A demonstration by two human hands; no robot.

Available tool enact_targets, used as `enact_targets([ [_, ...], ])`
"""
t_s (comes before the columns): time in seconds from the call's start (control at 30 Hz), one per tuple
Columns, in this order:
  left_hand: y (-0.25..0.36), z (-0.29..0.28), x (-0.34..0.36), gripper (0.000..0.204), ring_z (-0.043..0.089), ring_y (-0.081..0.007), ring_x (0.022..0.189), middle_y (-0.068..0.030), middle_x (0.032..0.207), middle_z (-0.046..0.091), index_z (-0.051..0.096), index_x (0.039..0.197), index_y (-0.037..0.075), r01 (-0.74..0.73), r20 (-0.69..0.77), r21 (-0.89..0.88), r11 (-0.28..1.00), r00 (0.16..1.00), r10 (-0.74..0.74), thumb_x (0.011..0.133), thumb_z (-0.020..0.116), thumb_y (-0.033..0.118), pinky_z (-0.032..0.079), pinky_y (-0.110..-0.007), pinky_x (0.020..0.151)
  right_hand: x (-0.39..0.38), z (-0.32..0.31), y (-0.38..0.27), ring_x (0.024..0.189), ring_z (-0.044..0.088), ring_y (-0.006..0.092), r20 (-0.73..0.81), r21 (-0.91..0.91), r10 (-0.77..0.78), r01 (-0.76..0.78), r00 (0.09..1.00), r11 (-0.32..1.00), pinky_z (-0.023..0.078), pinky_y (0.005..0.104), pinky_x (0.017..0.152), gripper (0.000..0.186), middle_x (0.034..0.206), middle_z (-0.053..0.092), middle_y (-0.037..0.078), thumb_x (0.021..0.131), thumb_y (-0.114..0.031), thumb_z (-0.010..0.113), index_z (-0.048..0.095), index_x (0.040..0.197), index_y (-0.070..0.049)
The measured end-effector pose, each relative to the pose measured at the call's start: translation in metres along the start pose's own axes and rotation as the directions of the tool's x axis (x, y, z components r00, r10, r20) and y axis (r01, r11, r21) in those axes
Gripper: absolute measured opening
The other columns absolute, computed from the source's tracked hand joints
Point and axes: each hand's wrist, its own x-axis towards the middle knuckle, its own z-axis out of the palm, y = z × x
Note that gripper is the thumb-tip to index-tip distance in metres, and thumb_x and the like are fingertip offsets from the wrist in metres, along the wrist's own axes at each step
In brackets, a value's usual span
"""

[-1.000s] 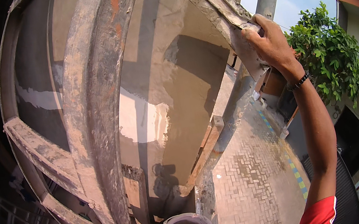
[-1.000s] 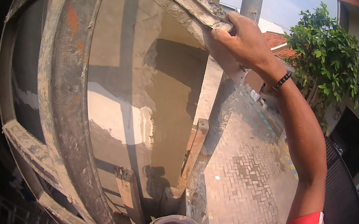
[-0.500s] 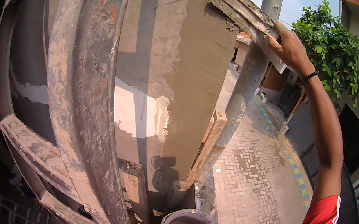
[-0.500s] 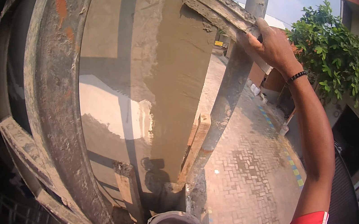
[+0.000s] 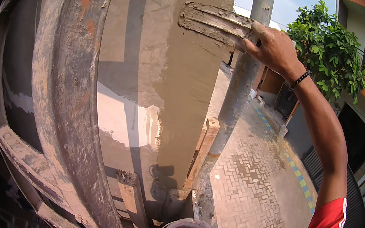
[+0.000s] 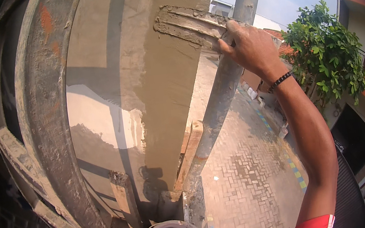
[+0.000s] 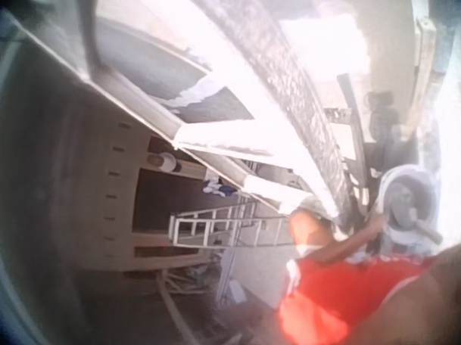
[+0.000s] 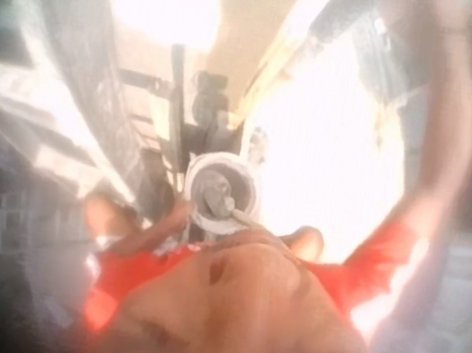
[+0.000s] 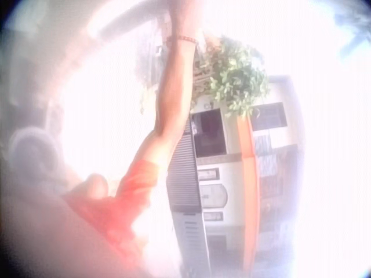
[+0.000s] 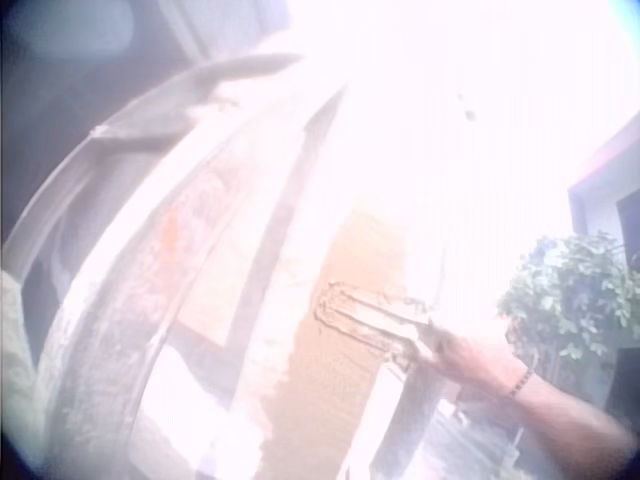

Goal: The person applies plaster to a vertical wall using a trowel and a hawk, smoothing the surface with a float. They repeatedly scoop plaster from a bucket, apply it to the wall, and smooth it out.

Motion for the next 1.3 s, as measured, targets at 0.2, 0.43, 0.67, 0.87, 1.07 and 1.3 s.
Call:
enact_targets([
  [0.2,0.014,0.008,-0.003,0.064,0.056,-0.027,0.101,-0.0172,0.124,0.051,0.027,0.143,0.005,0.048,-0.029,0.075,0.996,0.999,-0.046,0.083,0.051,0.006,0.051,-0.037,0.078,0.091,-0.018,0.049,0.075,0.066,0.0368,-0.168,0.003,0.012,-0.012,0.986,1.0,0.052,0.0439,0.066,0.041,0.079,0.066,0.022,0.092,-0.041,0.054,0.059,0.106,-0.003],
  [0.43,0.017,0.002,-0.008,0.063,0.056,-0.0275,0.102,-0.0167,0.124,0.052,0.028,0.143,0.005,0.039,-0.037,0.069,0.997,0.999,-0.036,0.084,0.052,0.007,0.05,-0.038,0.081,0.023,-0.024,0.101,0.08,0.063,0.041,-0.09,0.092,0.342,-0.334,0.935,0.938,0.051,0.0414,0.072,0.048,0.087,0.065,0.025,0.09,-0.04,0.054,0.059,0.106,0.005],
  [0.67,-0.007,-0.003,0.02,0.058,0.055,-0.0283,0.105,-0.0154,0.123,0.053,0.033,0.141,0.004,-0.018,0.019,0.025,1.0,1.0,0.018,0.086,0.051,0.013,0.049,-0.039,0.086,0.033,-0.039,0.087,0.06,0.049,0.0051,-0.178,0.497,0.346,-0.219,0.921,0.839,0.041,0.0221,0.053,0.042,0.074,0.058,0.001,0.094,-0.034,0.055,0.061,0.117,0.0],
  [0.87,-0.008,0.001,0.021,0.043,0.058,-0.0279,0.098,-0.017,0.111,0.059,0.05,0.126,0.0,0.017,-0.085,0.188,0.982,0.996,-0.001,0.09,0.046,0.023,0.049,-0.04,0.082,0.077,-0.046,-0.01,0.087,0.066,0.0264,0.161,0.45,0.279,-0.322,0.947,0.833,0.054,0.0361,0.072,0.035,0.097,0.067,0.018,0.087,-0.024,0.056,0.061,0.11,0.002],
  [1.07,0.005,0.001,0.018,0.041,0.059,-0.0315,0.098,-0.0199,0.109,0.061,0.051,0.124,0.0,-0.008,-0.111,0.193,0.981,0.993,0.03,0.091,0.048,0.023,0.047,-0.043,0.085,-0.024,0.035,-0.066,0.06,0.064,0.0351,0.097,0.084,-0.126,0.118,0.987,0.989,0.053,0.0428,0.054,0.029,0.068,0.062,0.021,0.09,-0.028,0.055,0.056,0.102,-0.001],
  [1.3,0.0,0.004,0.025,0.038,0.061,-0.0325,0.094,-0.0207,0.104,0.063,0.053,0.122,0.0,-0.081,-0.054,0.219,0.972,0.994,0.094,0.088,0.051,0.019,0.047,-0.044,0.083,-0.184,0.093,-0.093,0.058,0.064,0.034,0.479,0.272,-0.295,0.18,0.826,0.945,0.051,0.0419,0.049,0.042,0.076,0.064,0.019,0.086,-0.029,0.06,0.049,0.116,-0.002],
])
